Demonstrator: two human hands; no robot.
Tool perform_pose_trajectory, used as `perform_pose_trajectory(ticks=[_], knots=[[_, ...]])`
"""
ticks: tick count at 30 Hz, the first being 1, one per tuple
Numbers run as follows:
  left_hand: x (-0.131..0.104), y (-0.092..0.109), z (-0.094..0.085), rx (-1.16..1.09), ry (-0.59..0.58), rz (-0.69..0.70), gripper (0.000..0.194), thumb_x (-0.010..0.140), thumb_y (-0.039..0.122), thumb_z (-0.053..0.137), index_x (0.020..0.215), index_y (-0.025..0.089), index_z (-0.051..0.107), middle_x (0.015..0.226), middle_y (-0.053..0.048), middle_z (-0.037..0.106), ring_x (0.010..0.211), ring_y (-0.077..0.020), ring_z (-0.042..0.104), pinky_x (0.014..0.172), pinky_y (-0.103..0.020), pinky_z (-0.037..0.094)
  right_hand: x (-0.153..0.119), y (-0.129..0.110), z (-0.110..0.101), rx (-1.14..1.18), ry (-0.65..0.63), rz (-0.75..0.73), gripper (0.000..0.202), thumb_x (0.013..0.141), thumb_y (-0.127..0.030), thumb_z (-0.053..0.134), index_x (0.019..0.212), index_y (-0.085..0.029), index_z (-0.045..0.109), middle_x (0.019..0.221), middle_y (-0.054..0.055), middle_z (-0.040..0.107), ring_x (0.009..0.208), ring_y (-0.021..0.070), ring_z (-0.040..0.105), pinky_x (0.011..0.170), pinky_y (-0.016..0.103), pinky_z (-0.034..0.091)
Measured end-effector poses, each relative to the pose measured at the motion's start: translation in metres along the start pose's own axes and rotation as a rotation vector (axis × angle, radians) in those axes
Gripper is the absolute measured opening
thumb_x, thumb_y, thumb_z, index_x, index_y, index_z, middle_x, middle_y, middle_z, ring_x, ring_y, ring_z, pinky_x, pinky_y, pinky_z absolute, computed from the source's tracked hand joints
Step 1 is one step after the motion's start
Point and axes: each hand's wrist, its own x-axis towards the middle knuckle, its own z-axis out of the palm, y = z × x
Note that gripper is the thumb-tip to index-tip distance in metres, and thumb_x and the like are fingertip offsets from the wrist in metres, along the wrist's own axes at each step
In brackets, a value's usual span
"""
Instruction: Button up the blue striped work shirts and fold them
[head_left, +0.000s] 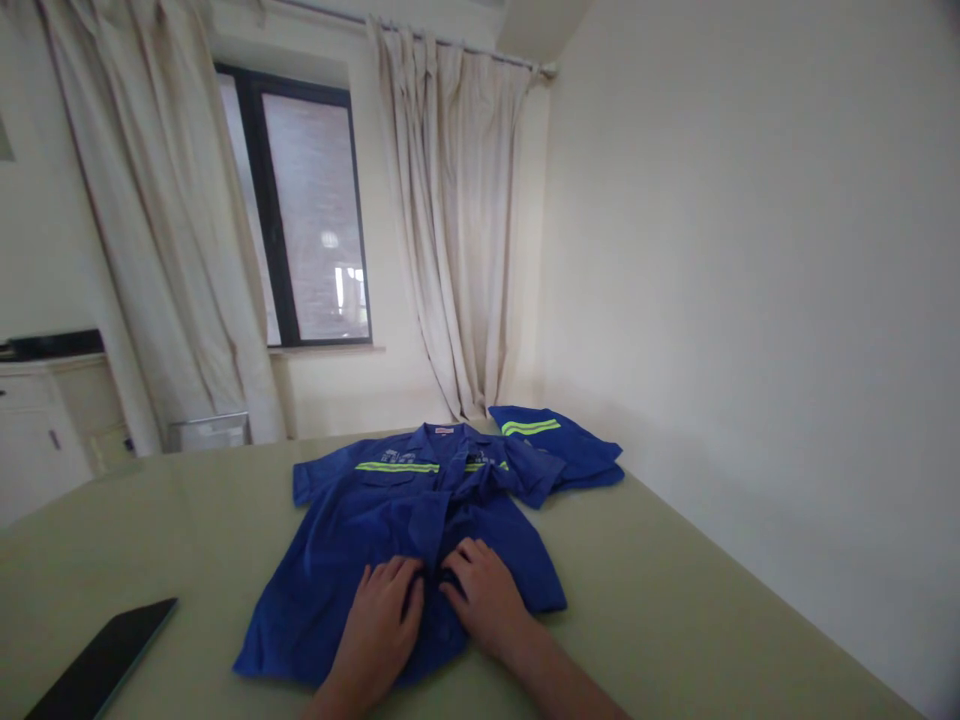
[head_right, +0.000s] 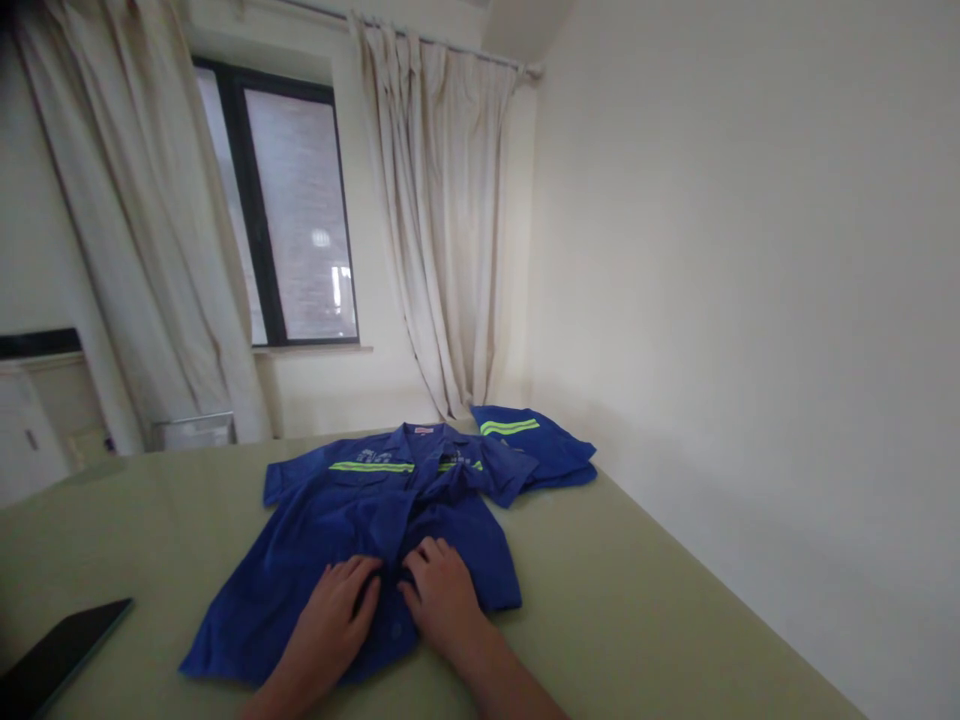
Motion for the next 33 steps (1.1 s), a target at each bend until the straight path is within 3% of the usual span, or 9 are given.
perform_pose_trajectory(ticks=[3,5,9,11,16,20,23,28,33], knots=[[-0.022,-0.001,-0.001,-0.077,-0.179,0.143,0.067,0.087,0.064,0.059,0.146,0.034,0.053,0.159,-0.009,0.045,0.146,-0.0368,0.039,0.123,-0.066,0.011,0.006,0.004,0.001,-0.077,0.006,0.062,0.015,0.097,-0.026,0.058,0.109,-0.026,0.068,0.113,0.004,0.066,0.108,0.0245,0.058,0.092,0.035,0.043],[-0.027,0.003,-0.002,-0.095,-0.281,0.184,0.082,0.077,0.070,0.069,0.149,0.037,0.049,0.163,-0.007,0.038,0.150,-0.0421,0.030,0.121,-0.072,0.005,0.007,0.004,0.001,-0.127,0.007,0.096,0.017,0.098,-0.021,0.054,0.107,-0.026,0.068,0.111,0.004,0.067,0.107,0.0260,0.059,0.091,0.036,0.043],[-0.018,0.012,-0.004,-0.108,-0.245,0.174,0.035,0.098,0.042,0.050,0.128,0.040,0.068,0.143,-0.001,0.063,0.135,-0.0313,0.051,0.120,-0.056,0.031,0.003,0.006,-0.003,-0.170,0.033,0.191,0.028,0.095,-0.009,0.044,0.103,-0.023,0.067,0.107,0.007,0.070,0.104,0.0271,0.062,0.087,0.036,0.043],[-0.013,0.013,-0.003,-0.113,-0.191,0.161,0.036,0.101,0.031,0.042,0.117,0.036,0.073,0.127,-0.001,0.072,0.121,-0.0264,0.061,0.111,-0.044,0.044,-0.001,0.009,-0.008,-0.110,0.084,0.261,0.029,0.094,-0.008,0.042,0.102,-0.023,0.065,0.104,0.007,0.071,0.101,0.0258,0.064,0.086,0.034,0.044],[-0.015,0.004,-0.001,-0.179,-0.093,0.113,0.036,0.103,0.036,0.039,0.126,0.033,0.065,0.125,-0.002,0.073,0.118,-0.0235,0.065,0.108,-0.036,0.046,-0.009,0.017,-0.026,-0.012,0.188,0.405,0.024,0.095,-0.014,0.042,0.105,-0.023,0.062,0.097,0.008,0.070,0.094,0.0254,0.066,0.084,0.034,0.045],[-0.020,0.002,-0.002,-0.221,-0.077,0.063,0.039,0.104,0.036,0.030,0.117,0.029,0.066,0.110,-0.005,0.076,0.101,-0.0226,0.071,0.091,-0.032,0.053,-0.012,0.009,-0.036,-0.042,0.257,0.207,0.027,0.092,-0.013,0.047,0.111,-0.025,0.062,0.112,0.008,0.066,0.106,0.0261,0.059,0.093,0.036,0.042],[-0.021,0.005,0.002,-0.281,-0.048,0.059,0.038,0.100,0.025,0.032,0.125,0.027,0.061,0.113,-0.005,0.075,0.104,-0.0206,0.070,0.092,-0.030,0.052,-0.015,-0.005,-0.034,0.020,0.165,0.020,0.015,0.098,-0.029,0.055,0.110,-0.027,0.064,0.112,0.005,0.064,0.106,0.0247,0.057,0.095,0.036,0.041],[-0.020,0.009,0.006,-0.356,-0.053,0.113,0.049,0.083,0.010,0.045,0.125,0.025,0.065,0.128,-0.005,0.070,0.120,-0.0205,0.063,0.107,-0.028,0.045,-0.019,-0.013,-0.020,0.005,0.008,0.049,0.023,0.093,-0.044,0.066,0.104,-0.024,0.069,0.113,0.006,0.064,0.108,0.0267,0.055,0.095,0.038,0.041],[-0.015,0.011,-0.007,-0.530,-0.120,0.091,0.028,0.096,0.035,0.048,0.092,0.023,0.073,0.092,-0.002,0.076,0.089,-0.0202,0.069,0.083,-0.026,0.052,-0.018,0.003,-0.026,0.166,-0.101,-0.024,0.033,0.092,-0.051,0.067,0.115,-0.028,0.072,0.116,0.004,0.065,0.110,0.0245,0.057,0.095,0.034,0.042]])
